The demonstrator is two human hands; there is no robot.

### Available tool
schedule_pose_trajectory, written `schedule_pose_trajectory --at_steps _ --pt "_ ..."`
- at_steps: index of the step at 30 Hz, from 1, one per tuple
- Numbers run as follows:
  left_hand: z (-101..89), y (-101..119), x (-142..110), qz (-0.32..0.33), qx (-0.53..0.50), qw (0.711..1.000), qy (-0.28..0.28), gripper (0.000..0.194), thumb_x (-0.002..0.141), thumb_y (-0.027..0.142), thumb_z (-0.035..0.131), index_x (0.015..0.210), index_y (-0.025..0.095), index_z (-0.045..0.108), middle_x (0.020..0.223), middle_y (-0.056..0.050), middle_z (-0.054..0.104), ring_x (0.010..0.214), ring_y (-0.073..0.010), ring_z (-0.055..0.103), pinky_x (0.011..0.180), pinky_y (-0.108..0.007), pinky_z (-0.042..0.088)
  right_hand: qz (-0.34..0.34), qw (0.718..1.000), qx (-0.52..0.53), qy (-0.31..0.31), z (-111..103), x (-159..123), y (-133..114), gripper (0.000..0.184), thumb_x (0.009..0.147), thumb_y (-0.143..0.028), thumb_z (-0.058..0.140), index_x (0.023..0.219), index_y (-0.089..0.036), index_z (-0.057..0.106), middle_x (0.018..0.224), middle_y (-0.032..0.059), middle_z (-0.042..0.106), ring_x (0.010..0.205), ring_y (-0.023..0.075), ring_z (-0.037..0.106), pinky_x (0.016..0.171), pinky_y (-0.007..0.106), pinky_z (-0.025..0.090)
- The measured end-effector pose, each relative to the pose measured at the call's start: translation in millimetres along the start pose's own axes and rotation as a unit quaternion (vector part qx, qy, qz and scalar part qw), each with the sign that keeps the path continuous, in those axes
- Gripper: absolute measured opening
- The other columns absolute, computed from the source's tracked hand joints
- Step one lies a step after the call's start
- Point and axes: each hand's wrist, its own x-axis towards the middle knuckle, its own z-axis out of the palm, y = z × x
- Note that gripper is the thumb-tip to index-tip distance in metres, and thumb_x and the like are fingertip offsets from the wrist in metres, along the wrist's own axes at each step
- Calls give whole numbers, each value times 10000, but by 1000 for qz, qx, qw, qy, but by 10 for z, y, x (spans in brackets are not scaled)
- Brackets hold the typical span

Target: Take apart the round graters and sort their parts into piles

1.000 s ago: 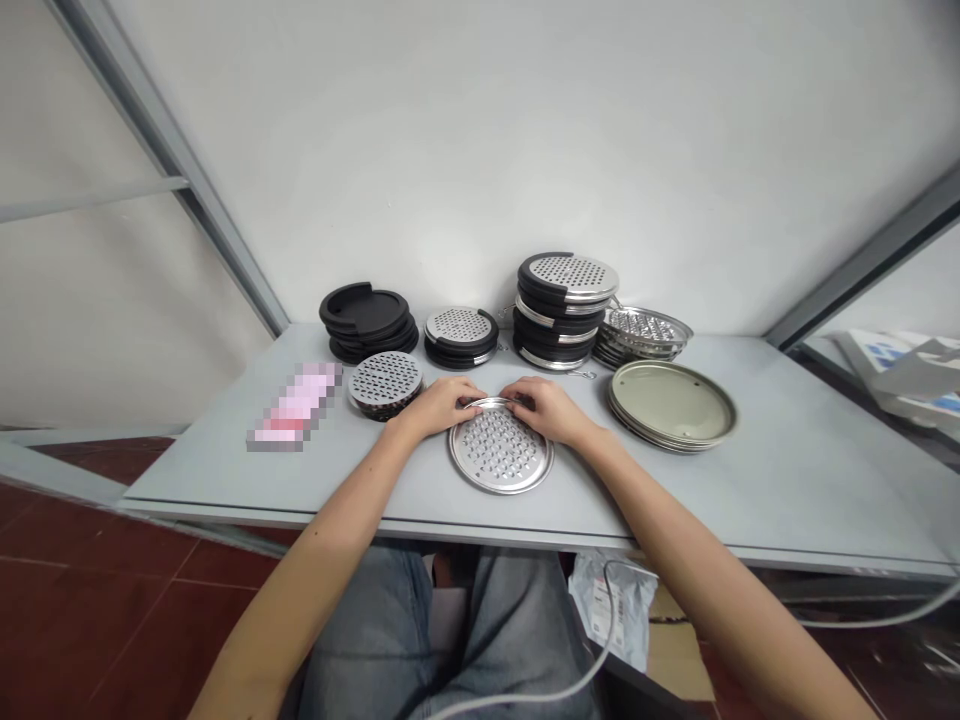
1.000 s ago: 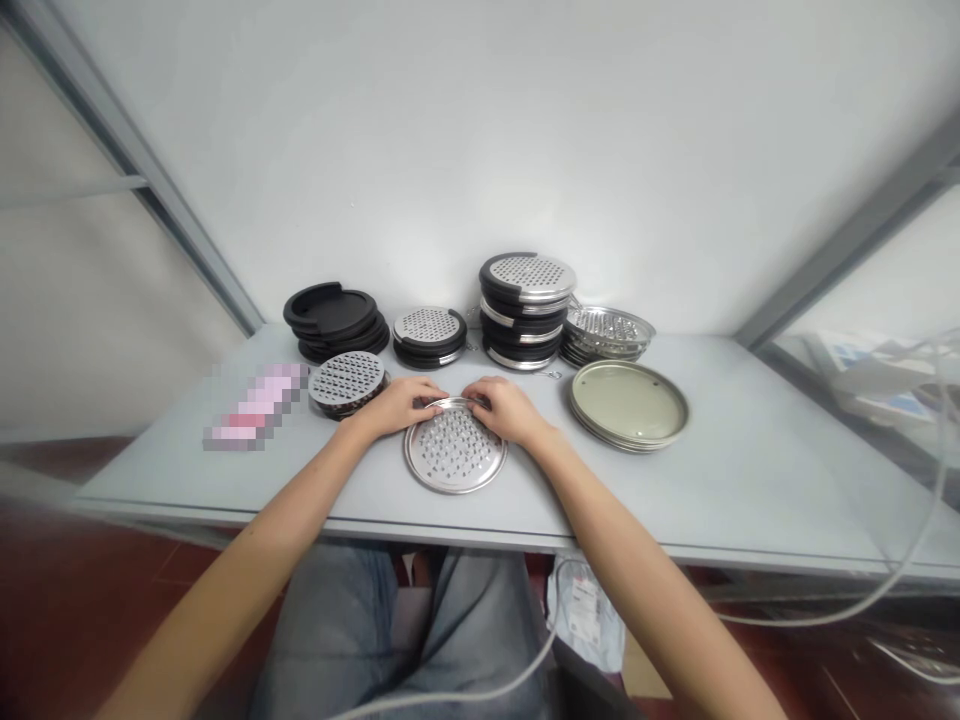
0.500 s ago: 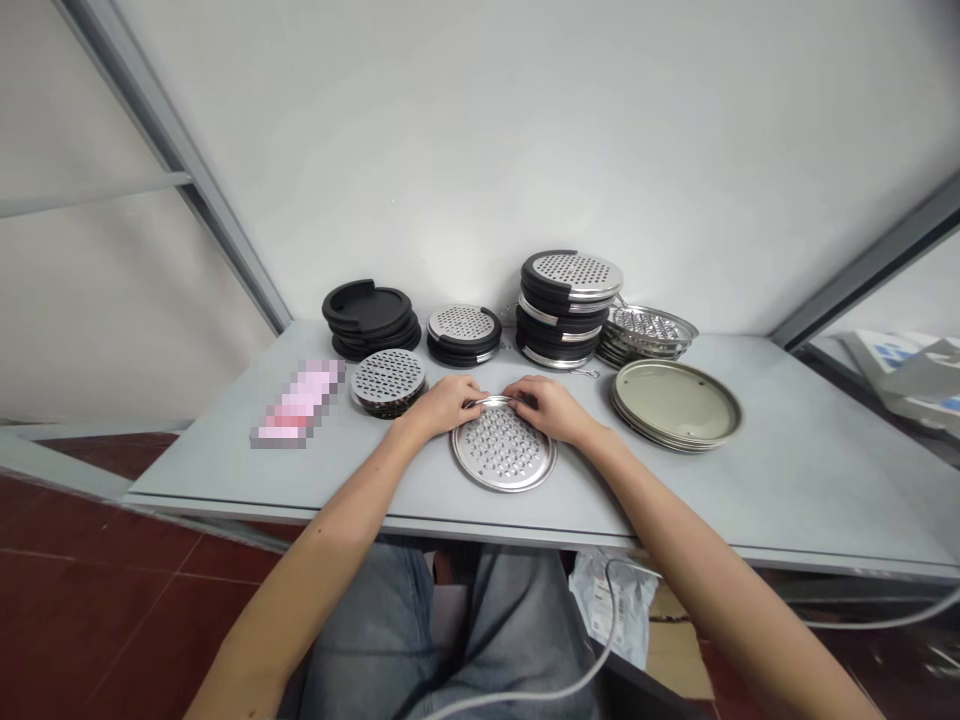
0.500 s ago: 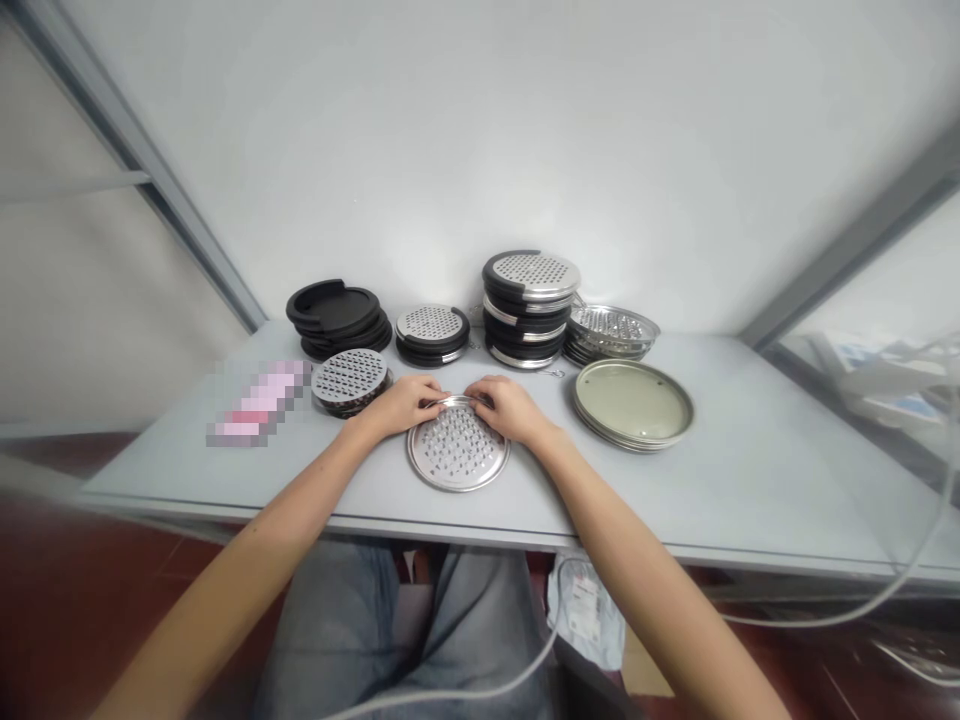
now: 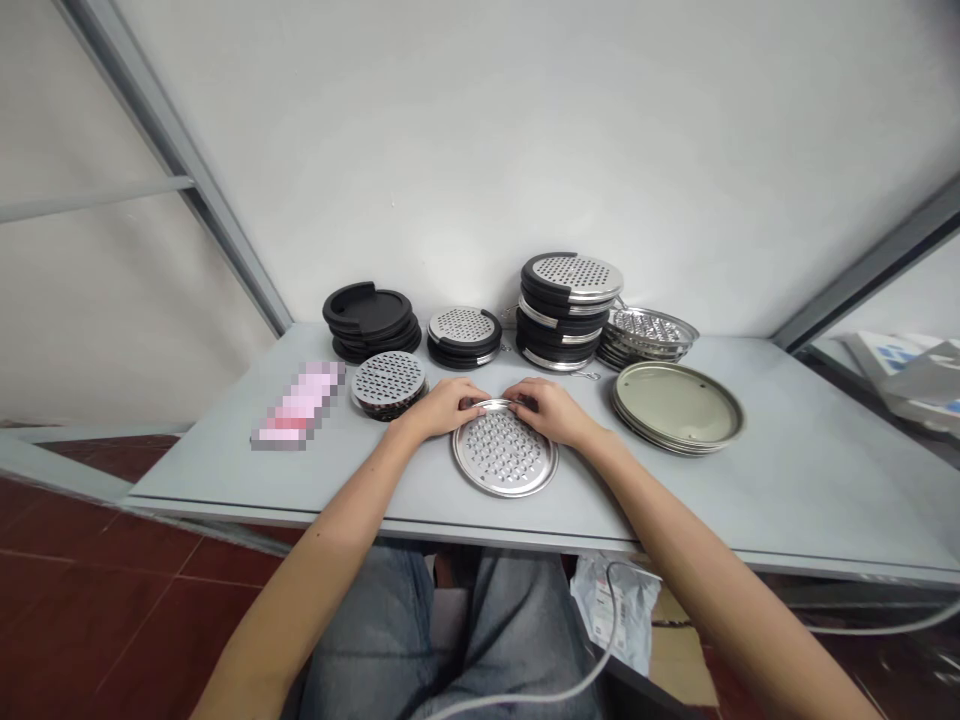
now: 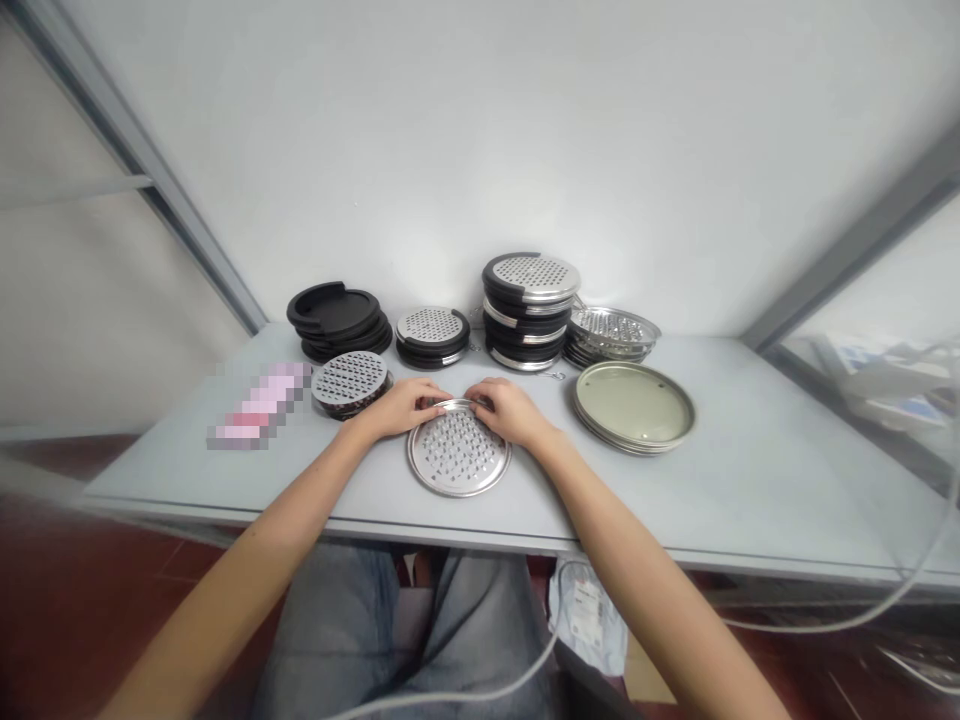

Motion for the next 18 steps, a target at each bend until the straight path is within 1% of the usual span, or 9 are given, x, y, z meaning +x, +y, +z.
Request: schedule_pose_trajectory --at_steps 4,8,11,15,18 --pt "-13 10 5 -7 -10 1000 -22 285 874 291 568 1122 204 680 897 -42 622 763 -147 563 713 -250 452 2 1000 1 1 -9 -2 -14 178 827 -169 553 949 -169 683 867 66 653 779 173 566 736 284 435" --pt "-23 12 9 -10 -14 999 -43 297 873 281 571 1146 209 664 904 -40 612 782 -149 563 724 -251 455 1 1000 4 4 -8 -5 -15 191 832 -165 549 953 -180 696 894 72 665 826 186 584 778 300 445" --pt "-12 10 22 -10 -6 999 -35 302 876 265 564 1157 199 653 918 -40 601 798 -150 564 760 -260 458 4 1000 1 10 -2 -6 4 200 841 -164 539 951 -187 704 903 73 669 838 189 591 787 301 449" --pt "20 16 69 1 24 999 -24 310 885 245 552 1180 208 638 1038 -55 587 936 -174 569 887 -297 436 18 1000 -2 16 7 5 56 220 838 -143 520 953 -177 704 908 76 668 830 188 597 774 296 454" --pt "38 48 120 7 62 998 -21 306 892 236 545 1183 215 639 1076 -63 587 1012 -194 552 939 -324 414 15 1000 8 22 13 18 108 244 832 -116 498 964 -163 698 920 80 667 829 185 602 782 299 459"
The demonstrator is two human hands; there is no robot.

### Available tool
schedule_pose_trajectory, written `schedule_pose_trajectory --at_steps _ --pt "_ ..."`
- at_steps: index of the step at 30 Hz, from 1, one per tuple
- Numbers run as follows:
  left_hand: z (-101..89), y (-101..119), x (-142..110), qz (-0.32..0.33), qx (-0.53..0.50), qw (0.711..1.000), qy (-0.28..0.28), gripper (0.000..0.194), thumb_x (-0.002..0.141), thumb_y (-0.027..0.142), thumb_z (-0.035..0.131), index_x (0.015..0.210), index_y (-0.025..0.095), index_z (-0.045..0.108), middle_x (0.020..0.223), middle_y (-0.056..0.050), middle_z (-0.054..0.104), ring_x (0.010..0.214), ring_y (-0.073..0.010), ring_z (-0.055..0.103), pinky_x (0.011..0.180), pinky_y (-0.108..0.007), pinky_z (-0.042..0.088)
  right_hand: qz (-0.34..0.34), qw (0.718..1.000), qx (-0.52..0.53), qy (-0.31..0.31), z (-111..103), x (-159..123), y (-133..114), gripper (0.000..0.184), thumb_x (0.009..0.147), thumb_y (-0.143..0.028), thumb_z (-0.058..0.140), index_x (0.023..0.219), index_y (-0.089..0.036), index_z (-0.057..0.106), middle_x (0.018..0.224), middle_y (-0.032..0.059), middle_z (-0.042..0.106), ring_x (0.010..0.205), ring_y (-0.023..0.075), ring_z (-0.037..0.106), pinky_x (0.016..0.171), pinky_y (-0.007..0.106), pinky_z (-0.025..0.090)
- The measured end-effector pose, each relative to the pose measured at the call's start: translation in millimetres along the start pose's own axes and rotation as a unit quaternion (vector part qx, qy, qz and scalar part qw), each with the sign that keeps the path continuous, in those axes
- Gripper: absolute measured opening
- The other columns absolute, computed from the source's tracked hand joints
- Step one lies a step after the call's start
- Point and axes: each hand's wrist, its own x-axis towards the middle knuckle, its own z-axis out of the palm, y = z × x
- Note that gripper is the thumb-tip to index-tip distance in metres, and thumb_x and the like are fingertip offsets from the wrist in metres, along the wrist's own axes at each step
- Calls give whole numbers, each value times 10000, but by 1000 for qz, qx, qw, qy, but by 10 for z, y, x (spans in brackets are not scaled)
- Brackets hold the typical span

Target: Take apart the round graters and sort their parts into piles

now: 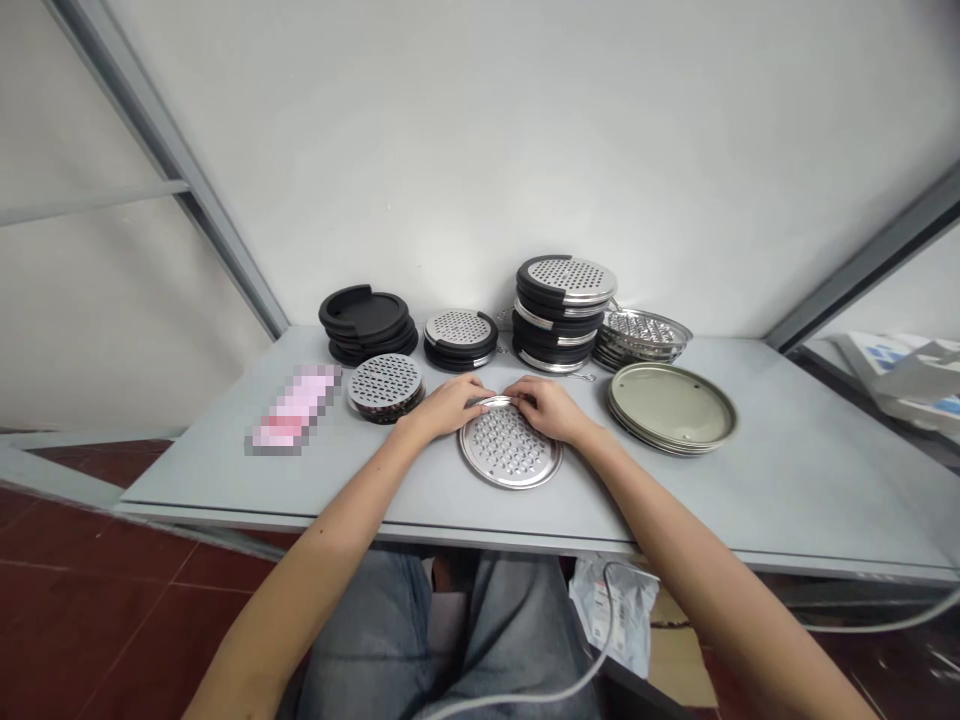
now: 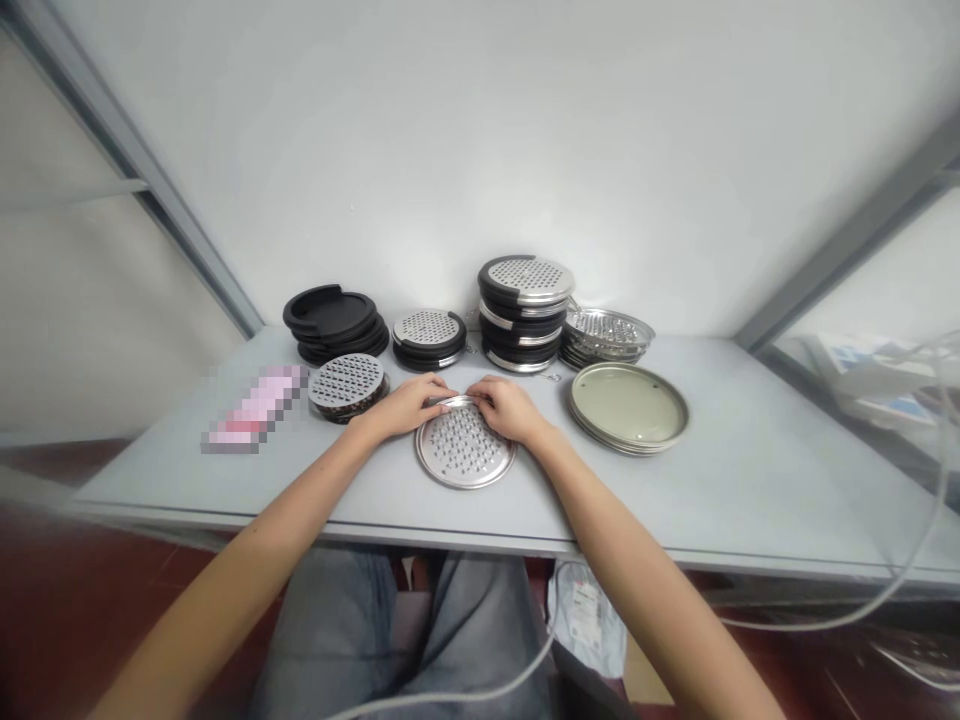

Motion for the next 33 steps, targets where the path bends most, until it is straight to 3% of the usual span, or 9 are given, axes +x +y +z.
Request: schedule_pose_trajectory --at_steps 6,15,33 --pt "14 84 80 13 82 996 12 234 896 225 534 1066 199 692 1048 -70 653 1025 -215 541 938 -331 418 -1 1000 19 5 -9 13 63 254 825 -103 488 962 -154 695 908 88 674 825 193 612 792 314 469" --pt "12 146 67 -16 54 998 -14 218 870 150 519 1010 176 684 934 -71 695 862 -203 636 798 -276 462 -1 1000 15 9 -9 18 59 259 818 -101 487 962 -158 693 911 85 678 824 192 610 786 312 470" --pt "37 163 67 -49 121 991 -12 267 861 197 537 1076 236 691 976 -64 710 863 -221 651 797 -298 474 -2 1000 17 8 -13 12 35 277 829 -101 483 987 -164 702 922 92 678 837 202 614 795 321 471"
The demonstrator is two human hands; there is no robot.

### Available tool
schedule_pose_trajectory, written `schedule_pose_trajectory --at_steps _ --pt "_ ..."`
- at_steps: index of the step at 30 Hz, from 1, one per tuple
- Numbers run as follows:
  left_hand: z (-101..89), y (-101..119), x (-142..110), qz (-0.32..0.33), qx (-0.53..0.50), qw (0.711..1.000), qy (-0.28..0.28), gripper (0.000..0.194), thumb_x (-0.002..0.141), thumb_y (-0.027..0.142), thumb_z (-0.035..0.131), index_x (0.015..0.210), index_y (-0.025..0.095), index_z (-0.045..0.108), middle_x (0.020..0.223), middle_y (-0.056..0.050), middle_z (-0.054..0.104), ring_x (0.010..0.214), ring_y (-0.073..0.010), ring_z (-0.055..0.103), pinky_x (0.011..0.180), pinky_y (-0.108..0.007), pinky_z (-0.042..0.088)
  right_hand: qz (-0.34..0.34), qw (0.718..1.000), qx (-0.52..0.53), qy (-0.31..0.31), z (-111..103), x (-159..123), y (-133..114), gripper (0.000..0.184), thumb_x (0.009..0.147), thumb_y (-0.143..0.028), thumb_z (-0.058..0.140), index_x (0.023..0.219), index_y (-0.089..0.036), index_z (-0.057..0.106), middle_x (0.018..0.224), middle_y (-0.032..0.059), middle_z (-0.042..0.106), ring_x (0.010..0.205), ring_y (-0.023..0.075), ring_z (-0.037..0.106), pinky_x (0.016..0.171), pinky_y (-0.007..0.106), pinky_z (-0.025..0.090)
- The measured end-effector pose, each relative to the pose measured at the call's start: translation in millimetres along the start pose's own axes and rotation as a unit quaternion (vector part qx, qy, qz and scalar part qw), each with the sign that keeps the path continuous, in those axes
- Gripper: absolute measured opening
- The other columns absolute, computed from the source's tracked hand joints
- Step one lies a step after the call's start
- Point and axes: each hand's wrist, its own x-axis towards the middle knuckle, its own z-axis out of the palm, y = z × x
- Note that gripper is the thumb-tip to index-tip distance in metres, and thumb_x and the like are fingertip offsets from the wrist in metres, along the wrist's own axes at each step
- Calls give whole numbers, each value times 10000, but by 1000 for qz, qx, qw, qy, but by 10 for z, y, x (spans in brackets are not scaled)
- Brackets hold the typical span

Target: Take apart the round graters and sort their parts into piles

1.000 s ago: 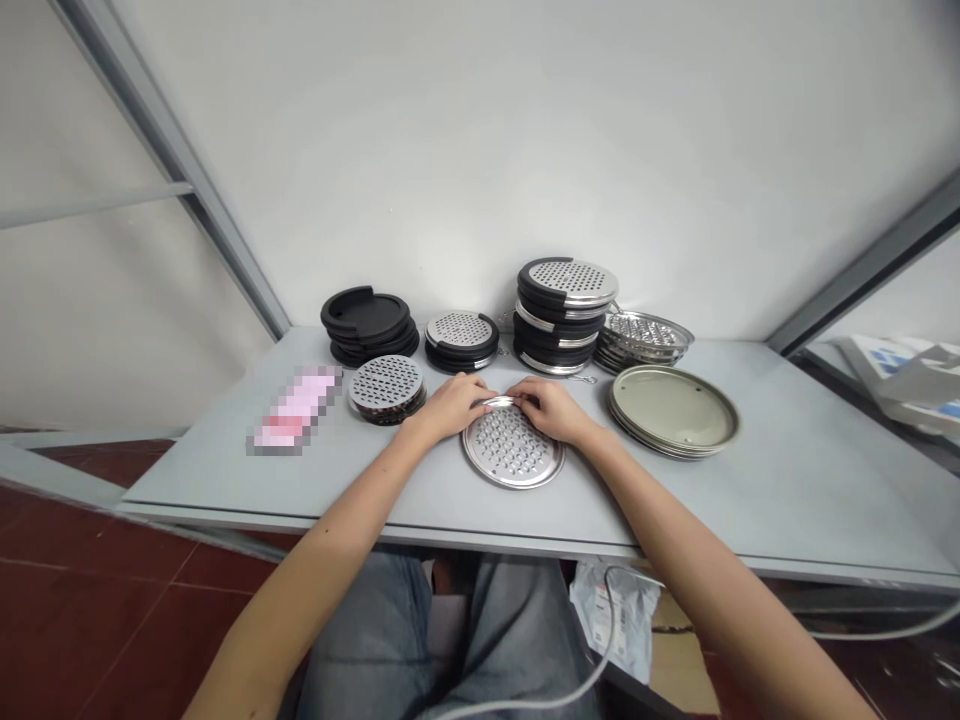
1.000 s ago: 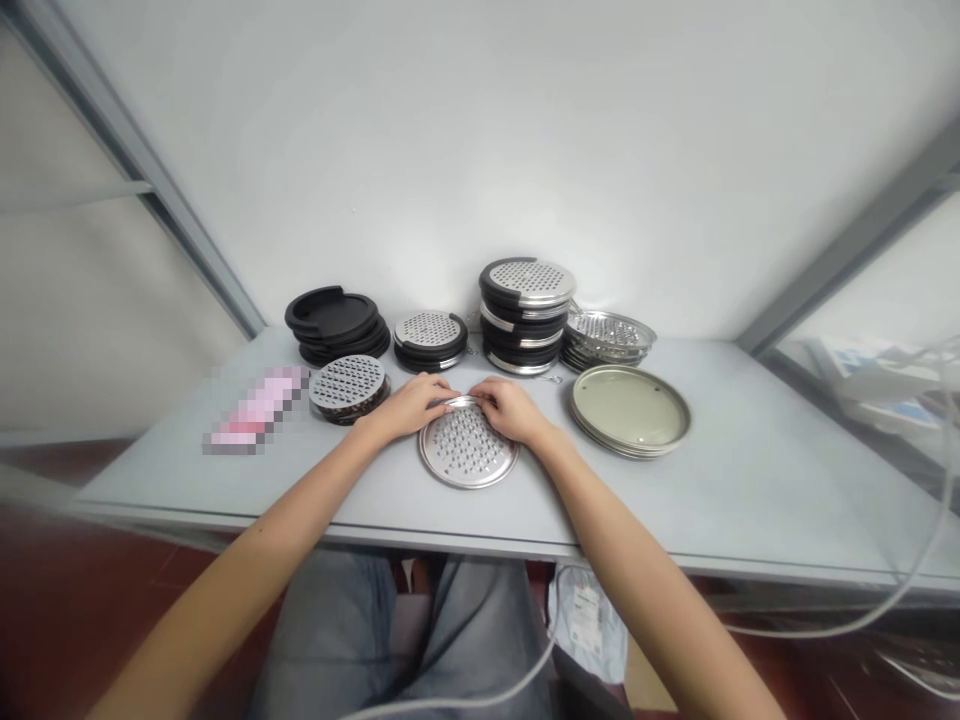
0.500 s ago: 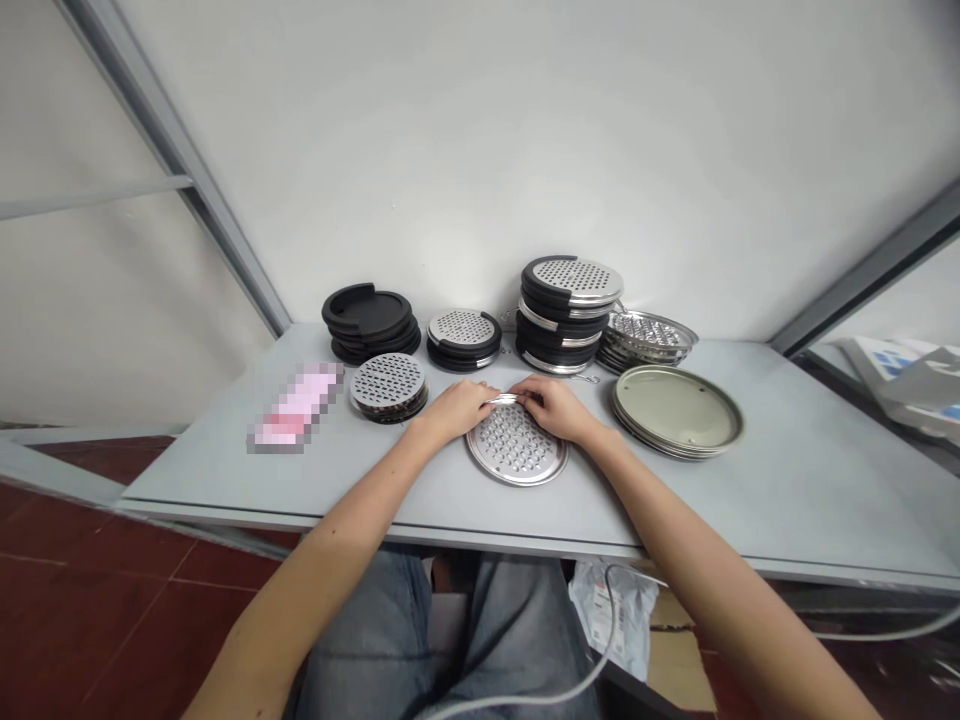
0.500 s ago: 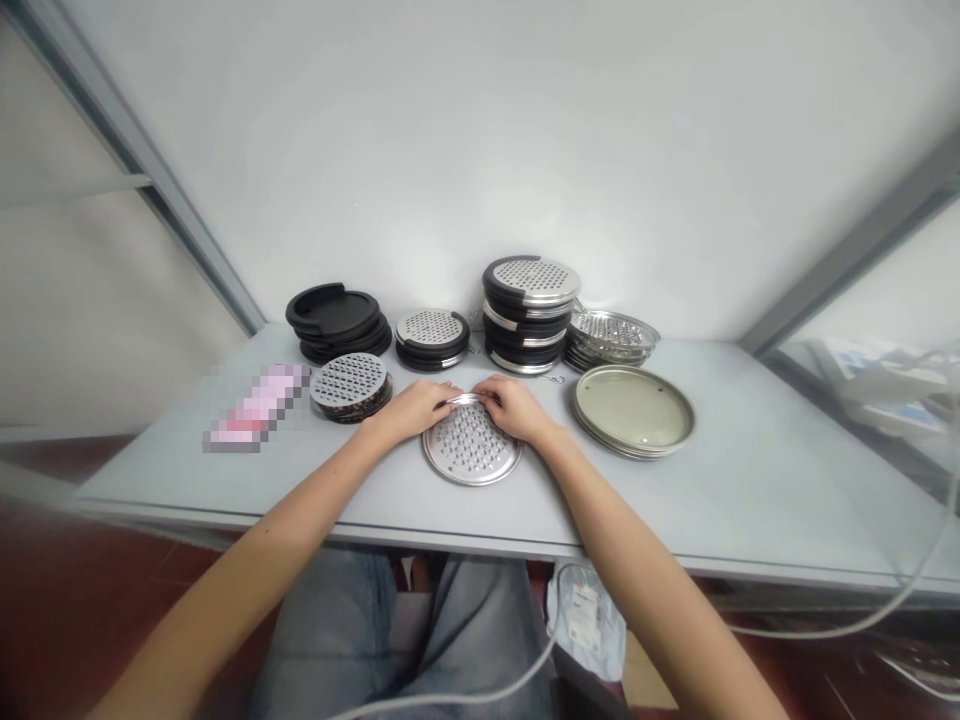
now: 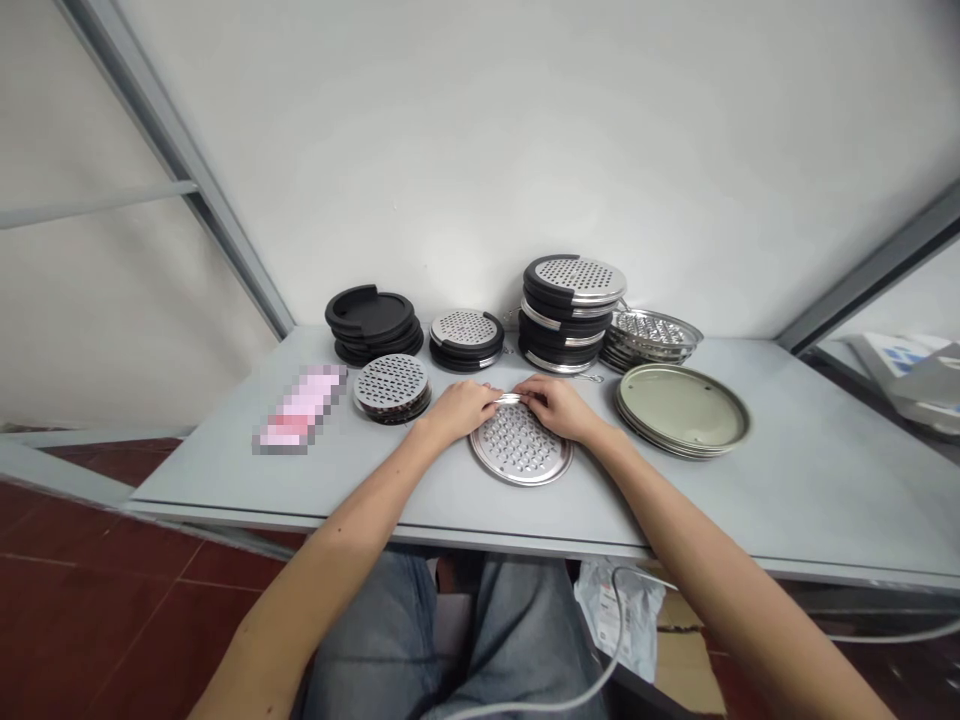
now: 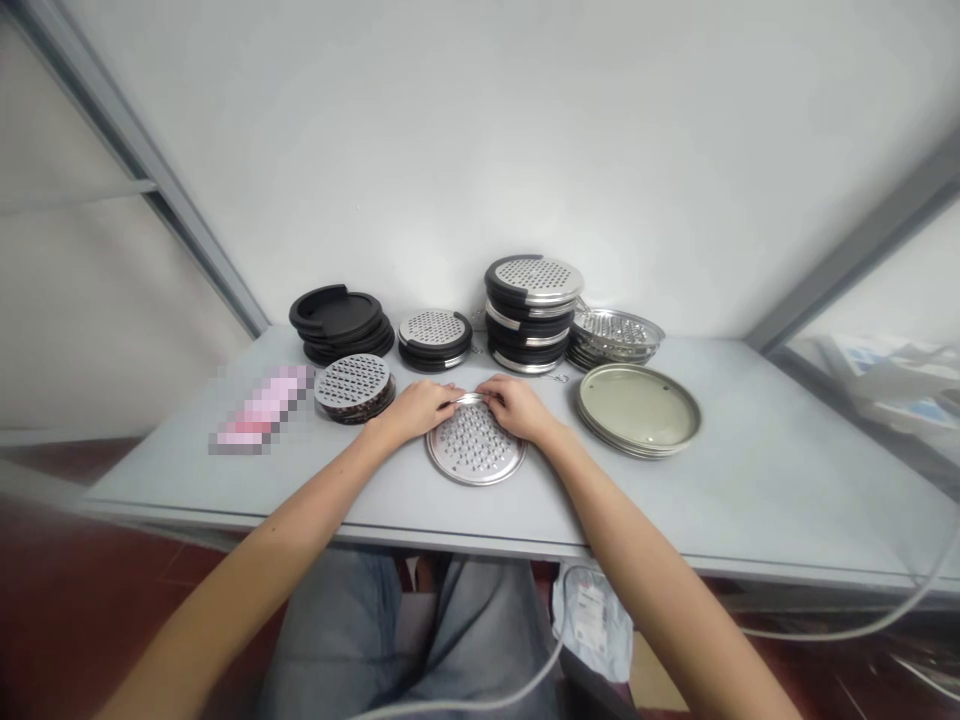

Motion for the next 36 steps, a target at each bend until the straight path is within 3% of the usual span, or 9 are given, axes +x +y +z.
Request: schedule_pose_trajectory --at_steps 17,24,36 --pt "7 -44 -12 -49 -40 998 19 294 842 248 580 1110 288 694 1053 -36 720 1043 -242 633 857 -324 477 -14 1000 7 2 8 -4 15 273 835 -106 476 978 -165 701 927 86 674 843 200 613 794 313 472" --pt "23 -138 -70 -12 -115 993 21 348 878 211 490 1177 284 654 1178 -2 673 1193 -188 561 989 -294 429 -10 1000 7 -2 28 -6 39 284 850 -120 483 1026 -183 697 943 81 673 855 200 612 804 317 470" --pt "125 -169 -12 12 -144 987 71 313 812 213 603 1109 251 694 1062 -1 717 1083 -204 621 980 -291 436 -6 1000 9 -2 11 -3 3 284 840 -112 483 1017 -177 696 942 84 677 860 203 613 810 325 468"
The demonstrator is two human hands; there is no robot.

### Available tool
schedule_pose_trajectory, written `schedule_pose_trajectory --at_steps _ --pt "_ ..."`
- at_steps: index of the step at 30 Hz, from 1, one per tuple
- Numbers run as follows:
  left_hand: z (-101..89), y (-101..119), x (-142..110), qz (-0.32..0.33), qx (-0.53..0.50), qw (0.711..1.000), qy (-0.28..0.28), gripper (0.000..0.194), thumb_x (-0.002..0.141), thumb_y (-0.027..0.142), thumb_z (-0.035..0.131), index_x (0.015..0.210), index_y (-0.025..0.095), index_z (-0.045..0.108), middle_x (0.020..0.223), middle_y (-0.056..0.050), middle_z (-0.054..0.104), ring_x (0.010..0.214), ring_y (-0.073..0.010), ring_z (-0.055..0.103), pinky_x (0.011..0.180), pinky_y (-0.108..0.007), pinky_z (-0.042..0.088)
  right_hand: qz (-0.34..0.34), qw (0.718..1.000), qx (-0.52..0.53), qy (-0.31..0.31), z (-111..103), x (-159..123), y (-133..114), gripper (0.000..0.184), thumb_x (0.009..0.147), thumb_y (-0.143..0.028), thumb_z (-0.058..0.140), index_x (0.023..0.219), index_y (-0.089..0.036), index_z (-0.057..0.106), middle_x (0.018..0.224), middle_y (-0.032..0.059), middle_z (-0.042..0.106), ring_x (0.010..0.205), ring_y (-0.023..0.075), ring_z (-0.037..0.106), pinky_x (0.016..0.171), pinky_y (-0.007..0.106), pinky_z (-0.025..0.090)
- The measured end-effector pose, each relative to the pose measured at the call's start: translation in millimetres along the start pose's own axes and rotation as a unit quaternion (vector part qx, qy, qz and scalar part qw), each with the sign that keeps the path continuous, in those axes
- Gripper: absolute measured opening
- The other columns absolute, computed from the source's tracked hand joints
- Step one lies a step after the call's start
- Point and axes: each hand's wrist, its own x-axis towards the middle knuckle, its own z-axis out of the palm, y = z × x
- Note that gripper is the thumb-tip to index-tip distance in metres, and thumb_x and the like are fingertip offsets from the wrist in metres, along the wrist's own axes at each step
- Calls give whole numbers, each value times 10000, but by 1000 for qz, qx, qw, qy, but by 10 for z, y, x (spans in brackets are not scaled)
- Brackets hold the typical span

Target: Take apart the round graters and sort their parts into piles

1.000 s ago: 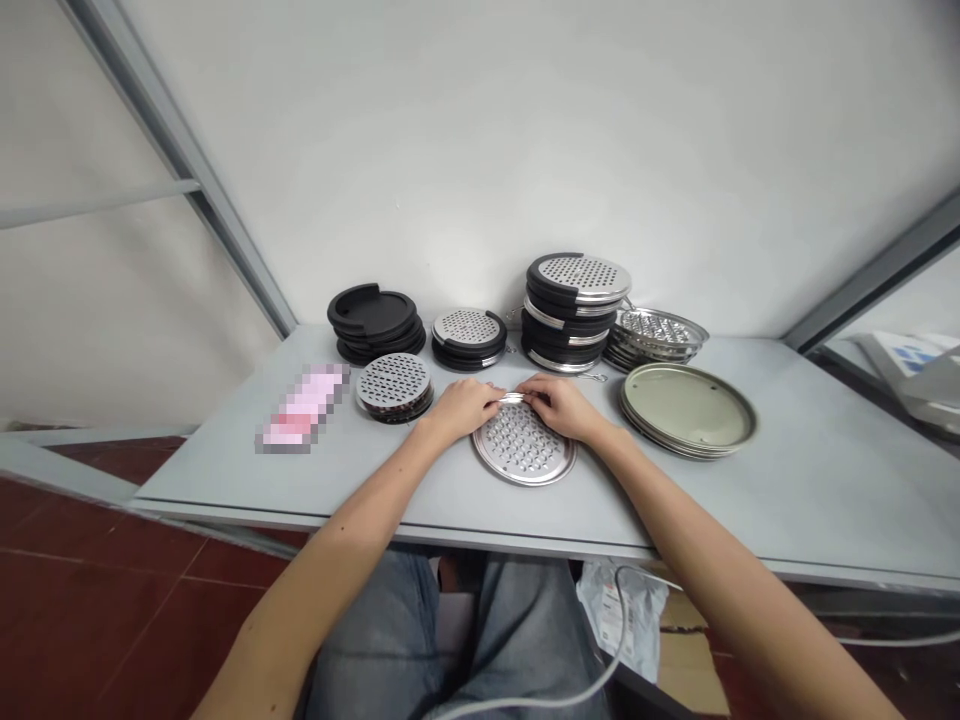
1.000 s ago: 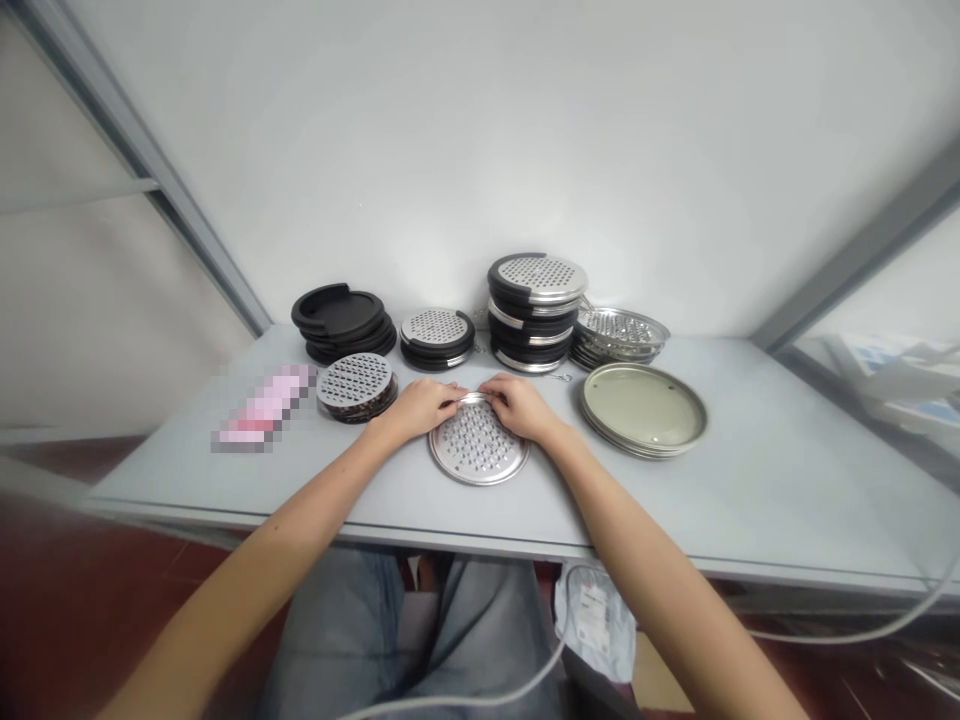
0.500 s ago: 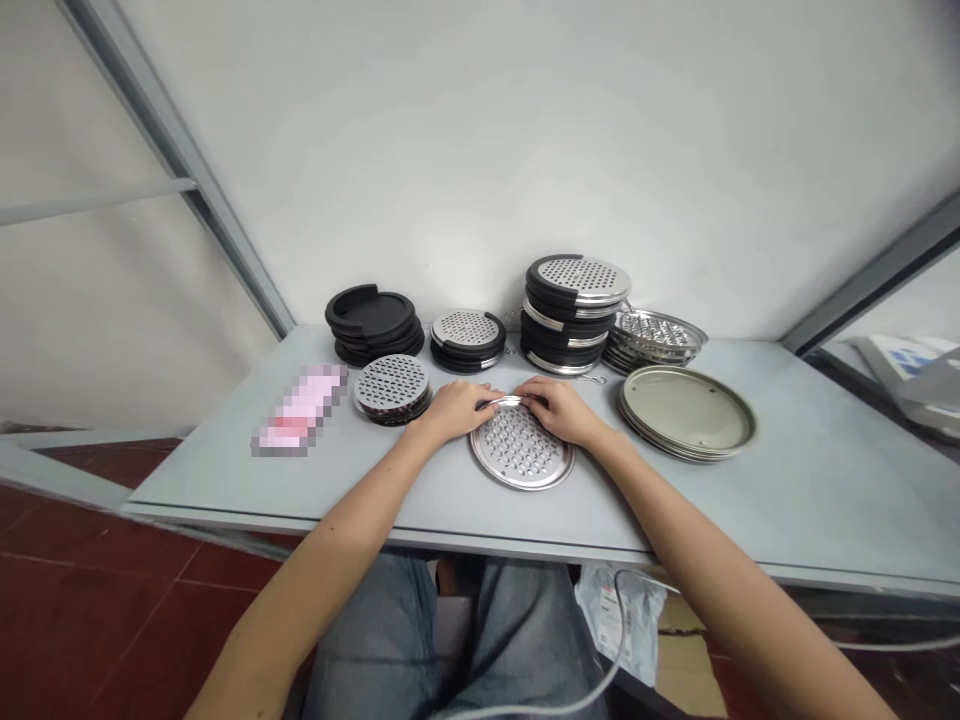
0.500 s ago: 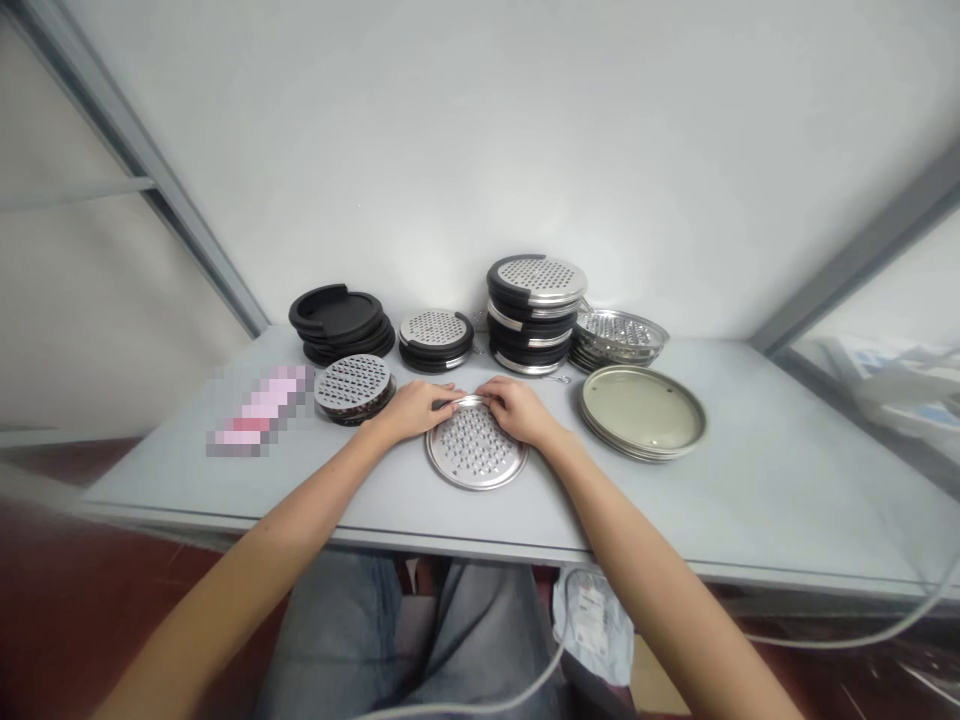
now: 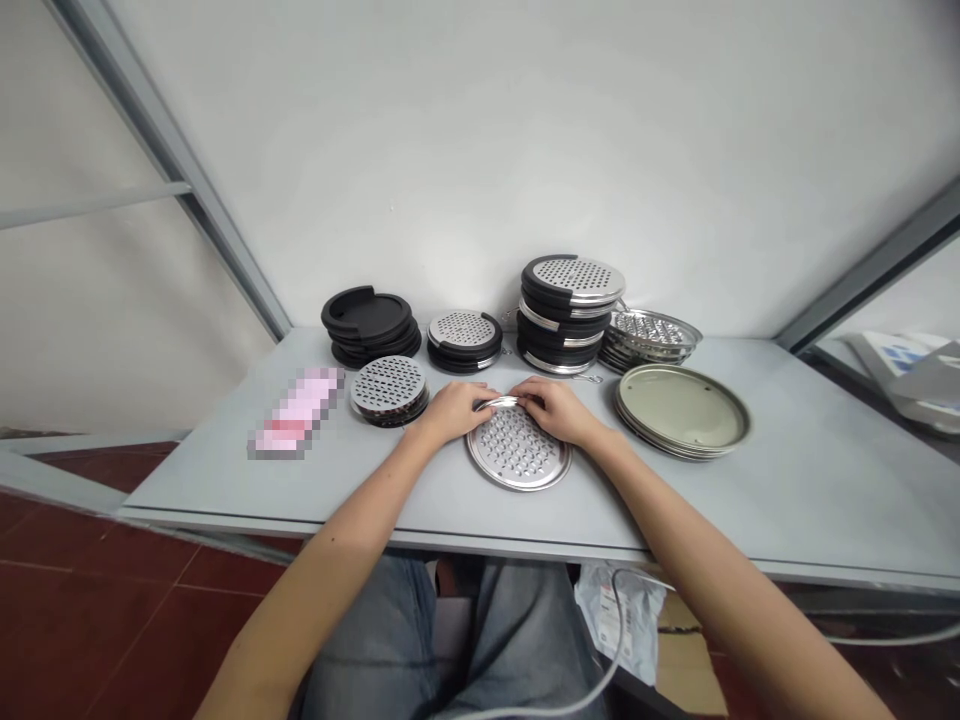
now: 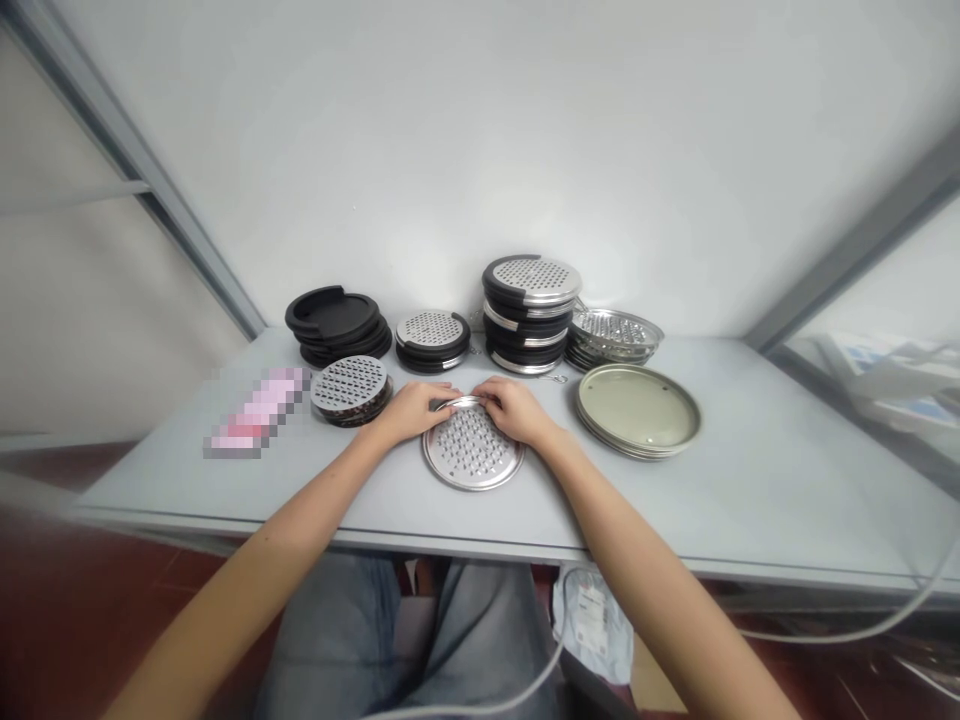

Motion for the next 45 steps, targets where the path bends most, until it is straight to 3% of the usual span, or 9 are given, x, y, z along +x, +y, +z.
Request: schedule_pose_trajectory --at_steps 6,19,25,29,31,33,36,41,45 --pt "23 3 3 -28 7 1000 -12 286 849 240 580 1111 266 691 1106 -6 705 1150 -211 588 998 -316 429 3 1000 0 3 3 1 4 267 840 -121 488 996 -172 699 941 86 682 857 200 618 807 316 471" --pt "69 35 -29 -65 -10 998 17 267 839 222 582 1072 251 710 1083 -20 712 1168 -215 583 985 -330 450 10 1000 -6 -6 -9 -8 -2 274 873 -161 469 1013 -196 702 972 61 710 888 205 639 819 309 472" --pt "113 -20 -51 -22 -59 996 59 281 861 286 566 1092 192 697 1103 -58 704 1136 -216 603 998 -333 447 32 999 11 -3 -16 10 7 264 840 -157 499 984 -192 717 988 61 719 898 199 651 830 304 485" --pt "74 38 -75 -13 -79 991 106 407 895 404 514 1187 148 633 1213 -103 645 1150 -216 585 1016 -345 434 94 993 -19 62 -18 6 56 271 789 -111 512 961 -171 712 957 62 727 825 188 655 811 300 490" --pt "32 92 -96 5 -59 994 91 538 848 480 567 1270 145 566 1303 -118 579 1232 -242 515 1067 -373 382 140 982 -56 111 -24 -2 79 279 770 -106 520 967 -171 707 948 63 726 763 185 646 783 309 492" --pt "-7 135 -120 11 -27 999 38 778 744 564 657 1374 155 451 1420 -131 457 1328 -287 398 1121 -420 303 172 971 -81 144 -31 -9 87 271 775 -115 511 955 -170 707 951 70 725 749 192 643 775 325 491" --pt "-41 146 -147 -9 -2 999 -41 1043 620 651 712 1456 176 307 1516 -140 294 1401 -332 250 1151 -463 227 174 971 -80 145 -35 -9 68 249 783 -126 503 916 -168 709 925 80 723 770 204 643 771 335 490" --pt "-89 80 -149 -20 -18 997 -76 1061 612 654 713 1464 188 287 1532 -136 257 1422 -316 198 1156 -455 220 98 989 -34 105 -37 12 48 166 798 -175 543 818 -181 707 905 75 701 872 201 627 826 320 476" --pt "-149 69 -154 -3 -37 996 -86 1062 595 625 741 1458 188 303 1517 -134 294 1410 -309 241 1150 -445 240 96 991 2 89 -60 14 90 154 810 -222 559 785 -180 706 898 67 702 856 200 626 805 320 474"
